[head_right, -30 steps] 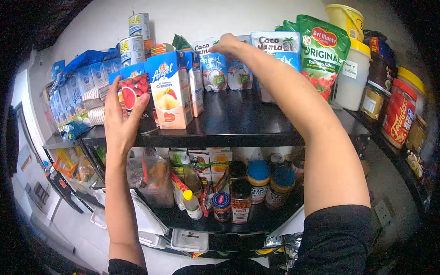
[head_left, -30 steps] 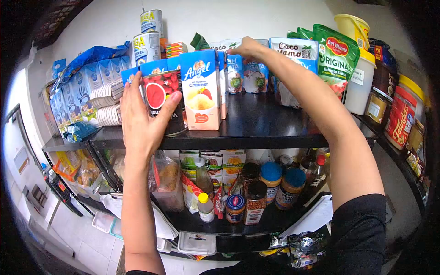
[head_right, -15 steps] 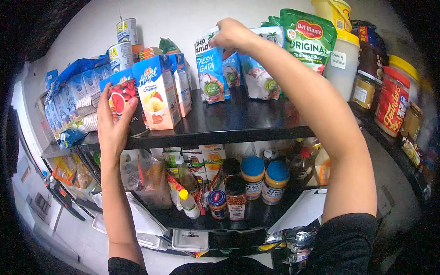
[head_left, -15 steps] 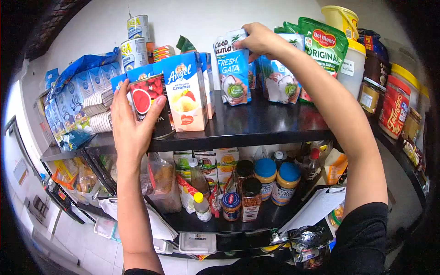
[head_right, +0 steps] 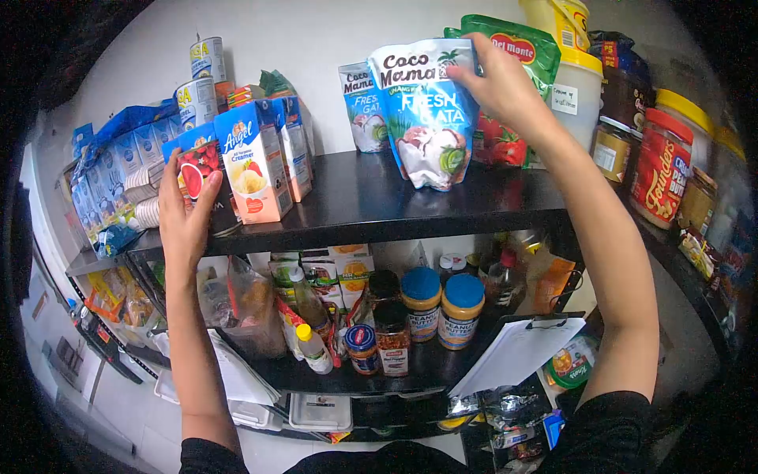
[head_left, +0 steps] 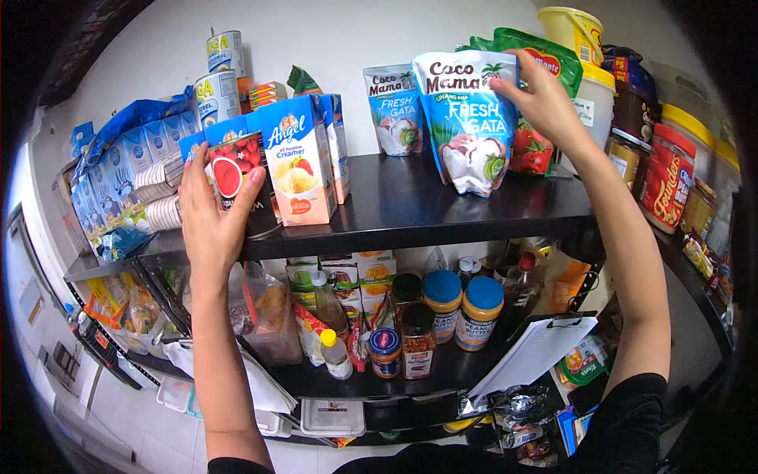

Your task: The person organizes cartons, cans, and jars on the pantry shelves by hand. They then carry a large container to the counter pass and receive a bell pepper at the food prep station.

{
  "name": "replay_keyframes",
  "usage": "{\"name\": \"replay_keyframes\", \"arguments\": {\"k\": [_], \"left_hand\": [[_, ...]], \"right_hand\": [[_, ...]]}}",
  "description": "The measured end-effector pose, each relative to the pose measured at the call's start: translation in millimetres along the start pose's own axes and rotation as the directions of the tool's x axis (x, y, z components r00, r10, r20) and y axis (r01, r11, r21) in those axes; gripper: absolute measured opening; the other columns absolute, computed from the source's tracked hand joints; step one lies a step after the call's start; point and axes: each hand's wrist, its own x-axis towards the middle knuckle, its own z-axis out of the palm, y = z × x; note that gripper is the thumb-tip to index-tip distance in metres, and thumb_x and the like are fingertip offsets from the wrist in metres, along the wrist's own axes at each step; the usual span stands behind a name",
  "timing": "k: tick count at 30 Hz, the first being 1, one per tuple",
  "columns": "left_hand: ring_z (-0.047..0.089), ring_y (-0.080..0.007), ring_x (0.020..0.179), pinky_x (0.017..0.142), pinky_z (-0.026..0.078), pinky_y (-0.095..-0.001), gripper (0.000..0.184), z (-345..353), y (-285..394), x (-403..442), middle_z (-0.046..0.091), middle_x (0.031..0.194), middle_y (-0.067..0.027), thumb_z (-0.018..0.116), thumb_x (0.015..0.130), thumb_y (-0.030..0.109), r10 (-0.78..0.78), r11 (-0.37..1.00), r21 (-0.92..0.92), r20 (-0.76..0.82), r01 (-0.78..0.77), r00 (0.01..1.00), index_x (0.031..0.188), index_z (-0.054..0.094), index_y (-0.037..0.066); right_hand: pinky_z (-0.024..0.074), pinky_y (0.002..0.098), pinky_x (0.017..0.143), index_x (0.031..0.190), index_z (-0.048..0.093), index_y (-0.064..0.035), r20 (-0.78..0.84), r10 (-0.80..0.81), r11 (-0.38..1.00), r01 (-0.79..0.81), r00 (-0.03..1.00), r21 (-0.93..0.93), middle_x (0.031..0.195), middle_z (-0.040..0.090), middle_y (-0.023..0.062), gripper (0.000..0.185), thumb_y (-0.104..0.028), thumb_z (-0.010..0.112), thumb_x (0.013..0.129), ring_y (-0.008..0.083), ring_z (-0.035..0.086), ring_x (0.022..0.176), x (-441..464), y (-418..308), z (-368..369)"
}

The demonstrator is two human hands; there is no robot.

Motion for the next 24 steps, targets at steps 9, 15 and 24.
{"name": "replay_keyframes", "arguments": {"k": [9,15,24], "left_hand": [[0.046,-0.0416,0.125,0.106,0.034,-0.0463,0.082,-0.8,0.2,0.2,0.049,0.132,-0.0298,0.071,0.081,0.049,-0.001,1.000,0.006,-0.009,0.001,1.000,0.135,0.044,-0.007],[0.045,-0.0433,0.126,0.106,0.033,-0.0475,0.084,-0.9,1.9,0.8,0.049,0.132,-0.0303,0.072,0.079,0.050,0.002,1.000,0.021,-0.006,-0.002,1.000,0.135,0.044,-0.006],[0.043,-0.0440,0.129,0.108,0.032,-0.0476,0.088,-2.3,3.6,0.5,0.048,0.134,-0.0299,0.072,0.078,0.054,-0.025,0.999,0.047,0.006,0.025,1.000,0.136,0.044,-0.006]], "right_hand": [[0.0251,0.0632,0.111,0.131,0.057,-0.0308,0.559,-0.409,0.691,0.645,0.721,-0.326,0.152,0.037,-0.0010,0.057,-0.019,0.072,0.077,0.0274,0.022,0.146,-70.1,-68.4,-3.3],[0.0330,0.0676,0.105,0.122,0.066,-0.0248,0.590,-0.305,0.764,0.562,0.748,-0.318,0.151,0.039,-0.0014,0.042,-0.017,0.069,0.081,0.0309,0.023,0.145,-73.0,-54.9,-13.4],[0.0397,0.0611,0.100,0.120,0.066,-0.0187,0.593,-0.294,0.710,0.587,0.749,-0.389,0.148,0.043,0.0056,0.035,-0.022,0.066,0.085,0.0322,0.034,0.139,-67.7,-79.2,-10.2]]}}
